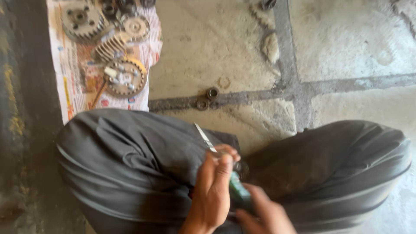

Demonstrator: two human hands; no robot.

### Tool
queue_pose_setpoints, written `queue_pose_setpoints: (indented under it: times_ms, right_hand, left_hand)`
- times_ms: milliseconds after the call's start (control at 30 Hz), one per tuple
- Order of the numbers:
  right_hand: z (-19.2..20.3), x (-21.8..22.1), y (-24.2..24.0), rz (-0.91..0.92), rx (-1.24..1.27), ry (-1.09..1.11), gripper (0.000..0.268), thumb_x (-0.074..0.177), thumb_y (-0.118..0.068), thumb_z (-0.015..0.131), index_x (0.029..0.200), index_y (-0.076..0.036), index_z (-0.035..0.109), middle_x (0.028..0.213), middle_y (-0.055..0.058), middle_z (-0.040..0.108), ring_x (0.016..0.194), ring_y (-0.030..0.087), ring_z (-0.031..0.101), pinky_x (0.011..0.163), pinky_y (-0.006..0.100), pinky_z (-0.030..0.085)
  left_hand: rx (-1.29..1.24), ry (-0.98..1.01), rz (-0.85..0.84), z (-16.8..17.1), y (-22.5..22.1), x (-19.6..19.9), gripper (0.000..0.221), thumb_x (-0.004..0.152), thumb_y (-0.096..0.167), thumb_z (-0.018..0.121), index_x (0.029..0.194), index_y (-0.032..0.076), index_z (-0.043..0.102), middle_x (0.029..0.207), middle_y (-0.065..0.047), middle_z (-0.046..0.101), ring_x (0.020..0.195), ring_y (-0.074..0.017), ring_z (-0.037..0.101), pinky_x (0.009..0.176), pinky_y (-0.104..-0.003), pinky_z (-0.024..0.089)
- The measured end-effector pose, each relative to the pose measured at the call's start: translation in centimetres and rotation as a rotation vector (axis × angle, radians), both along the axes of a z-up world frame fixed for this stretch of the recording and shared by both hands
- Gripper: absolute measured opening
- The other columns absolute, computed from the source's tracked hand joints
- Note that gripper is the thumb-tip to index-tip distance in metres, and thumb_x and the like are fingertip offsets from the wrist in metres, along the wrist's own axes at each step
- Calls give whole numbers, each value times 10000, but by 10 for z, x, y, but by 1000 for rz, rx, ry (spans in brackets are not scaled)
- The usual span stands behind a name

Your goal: The person uses pliers and a screwdriver to adjust a small gear-like mechanical part held between their legs. They repeatedly reposition the tools and the part while seated on the floor.

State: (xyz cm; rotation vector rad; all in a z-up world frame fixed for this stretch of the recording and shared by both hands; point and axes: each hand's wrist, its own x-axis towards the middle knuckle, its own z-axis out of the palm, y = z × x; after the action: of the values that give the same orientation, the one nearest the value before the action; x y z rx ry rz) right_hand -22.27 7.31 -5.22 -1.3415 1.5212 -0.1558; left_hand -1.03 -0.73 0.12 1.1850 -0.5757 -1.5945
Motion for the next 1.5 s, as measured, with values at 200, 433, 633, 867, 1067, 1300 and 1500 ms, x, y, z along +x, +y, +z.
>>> queue_pose_setpoints:
  times_ms: [200,433,633,867,1067,1300,1500]
  right_hand:
    - [3,-189,50,-213,-72,-402,518,906,-79,781,1381,60,628,1165,272,735,1066,375,752,941,467,571]
    - [50,-150,25,-169,-162,245,582,862,-94,741,1437,-99,651,957,131,748,845,226,741,781,371,600]
    - [104,-77,-16,499,-211,769,567,871,-297,706,1415,-408,591,766,-71,689,671,72,697,644,293,613]
    - [108,-63,-27,631,-2,903,590,899,-348,701,1440,-501,521,721,-78,598,604,59,682,603,317,595]
    - [110,-65,-47,657,92,796,635,894,-369,667,1509,-411,516,929,-84,747,750,113,764,692,329,626]
    - [134,-24,-95,732,224,723,595,925,-371,605,1497,-226,530,1035,41,771,780,207,787,732,378,628]
    - [155,32,-140,929,489,977,448,1045,-374,470,1469,-238,520,690,58,733,643,249,727,642,408,601]
  left_hand:
    - [-231,-215,-249,-24,-5,9,287,1055,294,527,1263,103,579,1062,25,611,833,-116,559,699,-291,517]
    - [-313,-18,-138,-59,-18,-27,404,1119,454,485,1016,74,574,834,27,520,788,-94,500,726,-250,434]
    - [-230,127,-53,-77,-12,-37,434,1098,503,467,991,91,552,777,27,456,725,-87,462,662,-252,403]
    - [-195,157,-63,-83,-20,-34,427,1103,484,481,973,83,545,743,21,459,701,-90,470,657,-260,430]
    - [-219,233,-76,-83,-19,-33,416,1089,487,460,1011,87,546,790,29,481,703,-87,494,660,-261,462]
    - [-204,181,-85,-83,-14,-38,422,1112,490,467,1015,89,551,779,46,456,696,-63,435,623,-242,387]
    - [-183,157,-102,-88,-11,-43,388,1099,476,473,1000,112,561,766,68,429,678,-54,400,587,-241,347]
